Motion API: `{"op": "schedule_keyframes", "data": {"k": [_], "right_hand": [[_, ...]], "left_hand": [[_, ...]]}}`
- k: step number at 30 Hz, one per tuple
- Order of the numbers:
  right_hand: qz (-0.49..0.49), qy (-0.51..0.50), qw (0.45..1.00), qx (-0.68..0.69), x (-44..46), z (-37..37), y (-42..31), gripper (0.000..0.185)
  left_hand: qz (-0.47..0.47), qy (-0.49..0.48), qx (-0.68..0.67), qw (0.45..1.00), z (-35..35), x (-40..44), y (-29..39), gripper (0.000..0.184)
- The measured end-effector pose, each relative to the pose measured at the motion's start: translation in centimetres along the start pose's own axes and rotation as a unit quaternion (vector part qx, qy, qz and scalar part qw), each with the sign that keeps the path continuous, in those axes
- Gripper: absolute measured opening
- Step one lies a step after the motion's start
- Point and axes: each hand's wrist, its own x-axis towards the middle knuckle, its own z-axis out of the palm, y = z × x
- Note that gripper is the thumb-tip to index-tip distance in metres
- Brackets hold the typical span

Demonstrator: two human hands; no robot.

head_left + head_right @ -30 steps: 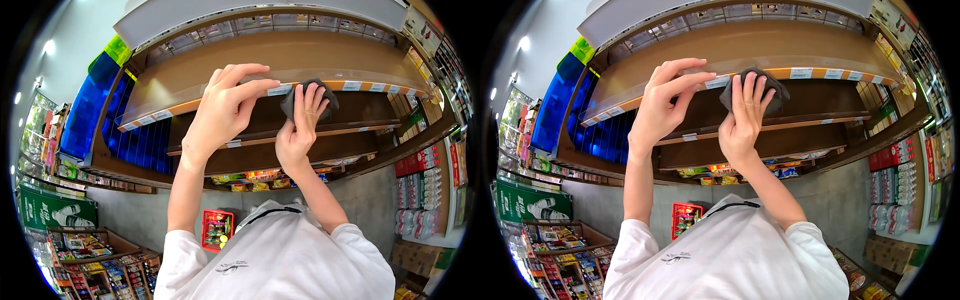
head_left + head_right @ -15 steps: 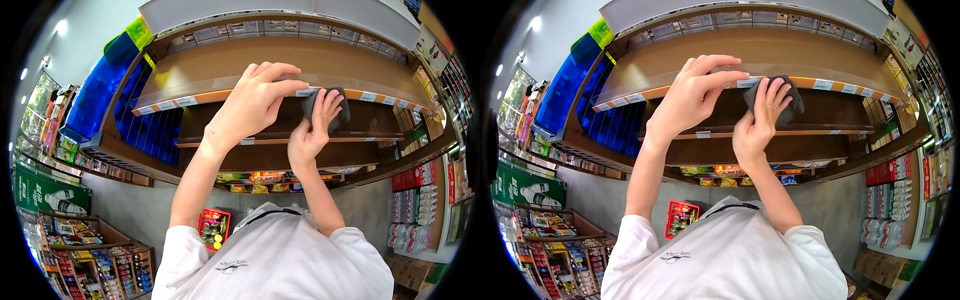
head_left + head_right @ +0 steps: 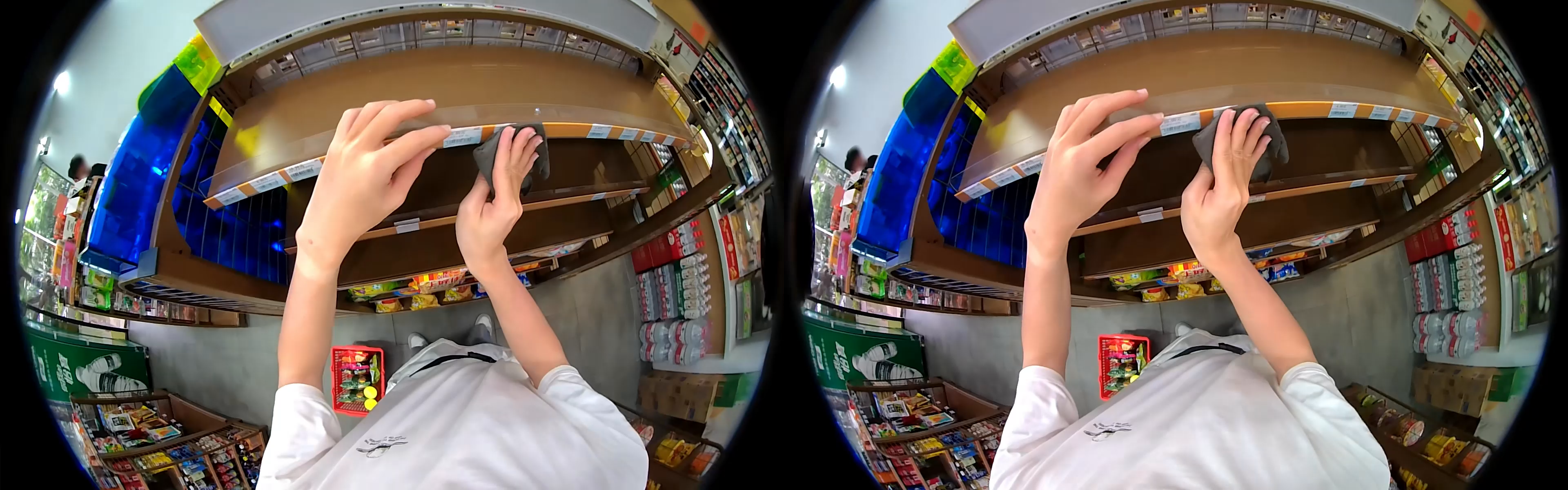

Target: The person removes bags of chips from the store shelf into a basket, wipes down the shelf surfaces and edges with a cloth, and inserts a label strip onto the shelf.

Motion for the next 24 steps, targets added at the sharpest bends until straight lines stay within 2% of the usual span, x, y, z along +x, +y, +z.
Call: {"op": "schedule_keyframes", "data": {"k": [3,6,10,12,13,17,20,24], "right_hand": [[0.013,-0.006,1.0,-0.008,-0.7,0.1,-0.7,0.064],[-0.011,-0.061,0.998,0.016,-1.7,0.4,-1.7,0.066],[-0.02,-0.049,0.997,0.05,-1.8,0.9,-1.5,0.07],[-0.021,-0.083,0.996,-0.01,-1.5,-0.4,-0.6,0.067],[0.01,-0.059,0.998,-0.007,-1.4,-0.6,-0.4,0.065],[0.051,-0.039,0.995,0.081,-1.7,0.5,-2.3,0.063],[0.019,-0.081,0.984,0.159,-2.5,1.4,-3.4,0.061],[0.02,-0.102,0.984,0.148,-2.2,0.0,-2.2,0.067]], "left_hand": [[0.008,0.024,0.002,1.0,0.5,-0.3,-0.4,0.025],[-0.002,0.03,-0.005,1.0,0.7,-0.2,-0.3,0.026],[-0.012,0.02,0.002,1.0,0.7,-0.1,-0.1,0.028],[-0.026,0.012,0.004,1.0,0.4,0.0,0.2,0.028],[-0.032,0.008,0.006,0.999,0.3,0.0,0.3,0.028],[-0.041,-0.026,0.018,0.999,-0.1,0.2,0.5,0.031],[-0.058,-0.042,0.033,0.997,-0.4,0.2,1.0,0.033],[-0.088,-0.061,0.035,0.994,-0.6,0.7,1.7,0.032]]}}
